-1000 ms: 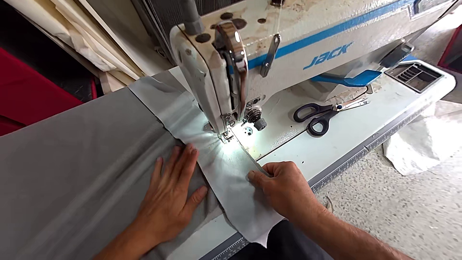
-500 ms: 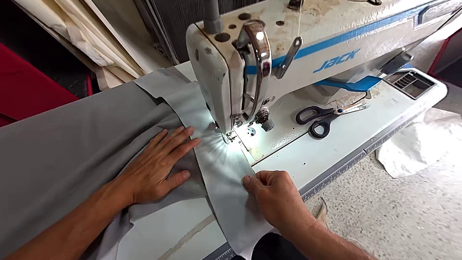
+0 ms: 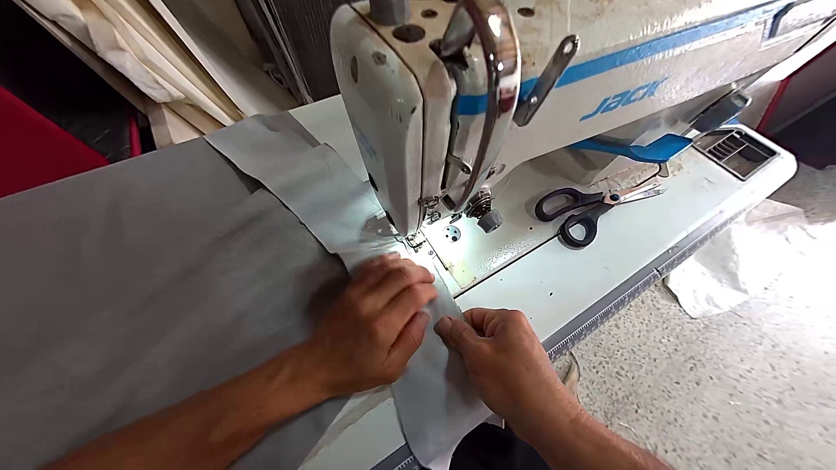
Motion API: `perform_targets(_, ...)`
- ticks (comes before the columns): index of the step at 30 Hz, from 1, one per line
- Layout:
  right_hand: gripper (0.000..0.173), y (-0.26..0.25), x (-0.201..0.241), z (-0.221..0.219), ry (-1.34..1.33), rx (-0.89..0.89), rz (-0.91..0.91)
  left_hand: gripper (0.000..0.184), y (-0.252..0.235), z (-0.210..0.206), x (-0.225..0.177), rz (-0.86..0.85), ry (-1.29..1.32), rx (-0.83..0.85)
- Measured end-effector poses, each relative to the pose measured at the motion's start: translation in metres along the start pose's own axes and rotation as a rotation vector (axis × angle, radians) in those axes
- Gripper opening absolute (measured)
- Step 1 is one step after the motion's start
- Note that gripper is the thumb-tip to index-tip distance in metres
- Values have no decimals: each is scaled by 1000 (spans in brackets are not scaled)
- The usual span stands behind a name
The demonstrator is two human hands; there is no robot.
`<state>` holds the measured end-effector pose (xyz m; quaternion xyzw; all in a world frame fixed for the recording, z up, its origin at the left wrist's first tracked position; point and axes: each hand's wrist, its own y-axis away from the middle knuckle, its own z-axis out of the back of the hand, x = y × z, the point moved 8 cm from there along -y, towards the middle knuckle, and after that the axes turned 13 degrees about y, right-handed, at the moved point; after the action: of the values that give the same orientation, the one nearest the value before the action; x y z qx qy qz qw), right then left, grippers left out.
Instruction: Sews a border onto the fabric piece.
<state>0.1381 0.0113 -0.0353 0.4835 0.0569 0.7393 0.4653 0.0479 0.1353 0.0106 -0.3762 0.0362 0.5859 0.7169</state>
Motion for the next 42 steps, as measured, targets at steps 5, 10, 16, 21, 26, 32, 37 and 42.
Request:
perform_targets(5, 18, 8, -12, 2, -89, -79, 31, 31, 9, -9, -1, -84, 19, 91)
perform_targets(10, 20, 13, -21, 7, -133, -161, 64, 32, 11, -8, -1, -98, 30, 100)
perform_targets(16, 26, 12, -16, 10, -36, -161, 126, 34, 11, -8, -2, -114, 25, 102)
perform_targets(21, 22, 11, -18, 8, -54, -121, 103, 40, 12, -9, 1, -91, 2, 123)
perform_targets(26, 22, 14, -21, 8, -32, -129, 79, 53, 12, -10, 9, 4, -78, 174)
perform_targets(32, 26, 23, -24, 8, -29, -130, 116, 53, 11, -10, 13, 20, -37, 211)
perform_targets(37, 28, 21, -22, 6, -72, -85, 123, 53, 12, -9, 15, 18, -24, 243)
perform_targets(42, 29, 18, -23, 7, -59, -77, 129, 54, 11, -9, 15, 22, -31, 263)
